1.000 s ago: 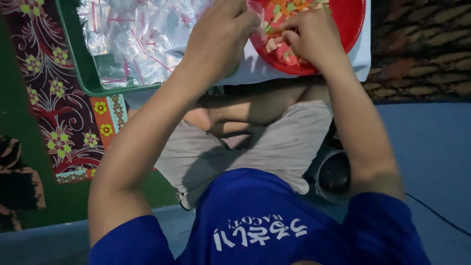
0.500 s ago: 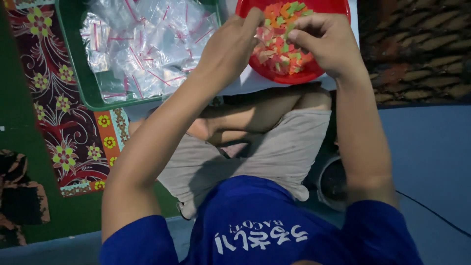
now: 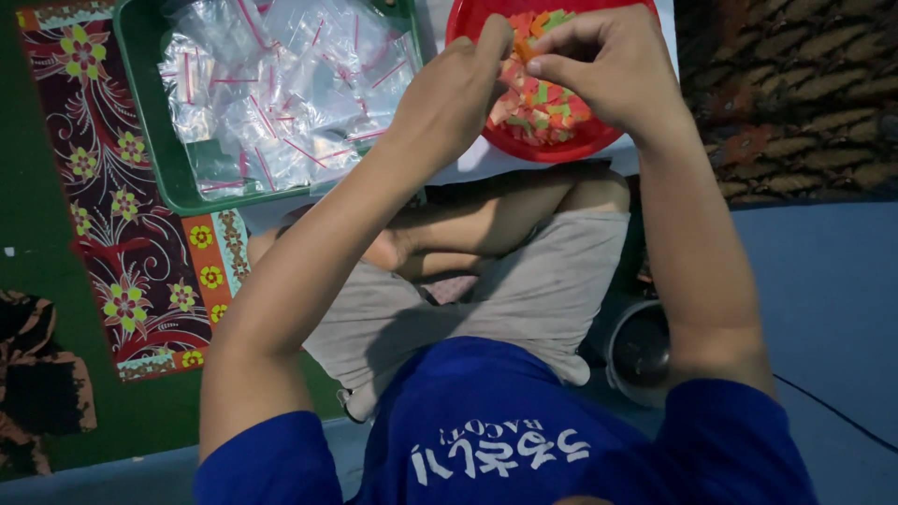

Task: Packing small snack pieces into plastic zip-lock bags and sealing them while sitting on the floor.

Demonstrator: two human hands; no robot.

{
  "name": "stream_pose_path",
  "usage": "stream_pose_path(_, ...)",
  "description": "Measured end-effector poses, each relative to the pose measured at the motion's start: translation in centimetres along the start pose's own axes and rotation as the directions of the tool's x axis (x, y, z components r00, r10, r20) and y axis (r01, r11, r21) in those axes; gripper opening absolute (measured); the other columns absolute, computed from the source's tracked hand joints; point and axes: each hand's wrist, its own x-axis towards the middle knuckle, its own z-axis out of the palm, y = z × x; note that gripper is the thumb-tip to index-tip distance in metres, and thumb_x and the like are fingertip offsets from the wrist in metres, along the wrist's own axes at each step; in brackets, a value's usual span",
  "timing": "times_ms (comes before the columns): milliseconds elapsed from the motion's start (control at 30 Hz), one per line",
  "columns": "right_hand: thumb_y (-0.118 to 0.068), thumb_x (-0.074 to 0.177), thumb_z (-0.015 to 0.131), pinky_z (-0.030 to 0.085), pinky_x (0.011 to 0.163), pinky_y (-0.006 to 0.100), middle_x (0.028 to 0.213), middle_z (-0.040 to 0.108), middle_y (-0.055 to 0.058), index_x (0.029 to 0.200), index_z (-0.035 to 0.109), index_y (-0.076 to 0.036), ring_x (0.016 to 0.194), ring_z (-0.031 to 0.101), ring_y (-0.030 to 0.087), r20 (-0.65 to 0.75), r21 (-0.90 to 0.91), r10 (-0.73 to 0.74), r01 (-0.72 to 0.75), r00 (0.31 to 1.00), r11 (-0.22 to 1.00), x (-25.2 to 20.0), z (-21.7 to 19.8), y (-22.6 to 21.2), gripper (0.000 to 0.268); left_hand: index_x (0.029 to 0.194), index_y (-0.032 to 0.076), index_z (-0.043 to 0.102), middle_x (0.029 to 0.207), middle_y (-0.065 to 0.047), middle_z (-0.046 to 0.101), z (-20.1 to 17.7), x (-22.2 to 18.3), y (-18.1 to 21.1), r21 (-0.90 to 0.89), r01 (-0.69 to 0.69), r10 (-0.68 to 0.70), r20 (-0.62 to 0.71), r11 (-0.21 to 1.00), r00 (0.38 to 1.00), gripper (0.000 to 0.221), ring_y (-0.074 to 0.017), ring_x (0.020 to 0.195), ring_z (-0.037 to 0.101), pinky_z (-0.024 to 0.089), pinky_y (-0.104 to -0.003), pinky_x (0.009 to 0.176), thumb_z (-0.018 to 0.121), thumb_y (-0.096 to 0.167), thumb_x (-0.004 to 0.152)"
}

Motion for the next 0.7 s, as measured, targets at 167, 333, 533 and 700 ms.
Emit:
stream_pose_path(167,0.010,0.096,0.080,0.049,0.067,0.022,0.090,0.071,0.010,0.109,0.077,0.011,0.074,0.059,0.011,0.026,-0.018,0.003,-0.002,1.000,1.000,0.1,-0.1,-0.6,0.014,0.112,0.008,0.038,0.083,-0.018,0.067,-0.1,0.1,0.0,-0.008,0.021,-0.021,0.009,1.000,1.000,0.038,-0.0373,0.072,0.067,0.048,-0.051,0.060,0.072,0.010,0.095)
stream_pose_path(333,0.008,0.094,0.083,0.047,0.063,0.022,0.086,0.071,0.008,0.106,0.078,0.010,0.070,0.057,0.010,0.003,-0.071,0.012,-0.011,1.000,0.997,0.3,-0.1,-0.8,0.013,0.114,0.008,0.039,0.082,-0.020,0.066,0.1,0.1,-0.1,0.013,0.048,-0.048,0.030,0.999,0.998,0.037,-0.0403,0.069,0.067,0.048,-0.053,0.059,0.069,0.011,0.094)
stream_pose_path(533,0.009,0.096,0.083,0.046,0.060,0.022,0.084,0.071,0.010,0.107,0.078,0.011,0.068,0.057,0.011,-0.004,-0.086,-0.023,0.022,1.000,0.996,0.4,0.1,-1.1,0.012,0.115,0.006,0.041,0.081,-0.020,0.065,0.3,0.1,-0.2,0.030,0.046,-0.047,0.027,0.998,0.999,0.035,-0.0393,0.067,0.066,0.048,-0.052,0.059,0.069,0.011,0.094)
stream_pose_path(700,0.010,0.095,0.084,0.043,0.060,0.021,0.082,0.068,0.008,0.110,0.078,0.011,0.068,0.054,0.009,-0.005,-0.060,-0.021,0.021,1.000,0.998,0.5,0.3,-1.1,0.017,0.113,0.005,0.040,0.082,-0.020,0.065,0.5,0.2,-0.2,0.044,0.045,-0.046,0.038,0.998,0.998,0.039,-0.0395,0.069,0.067,0.049,-0.052,0.059,0.072,0.011,0.093)
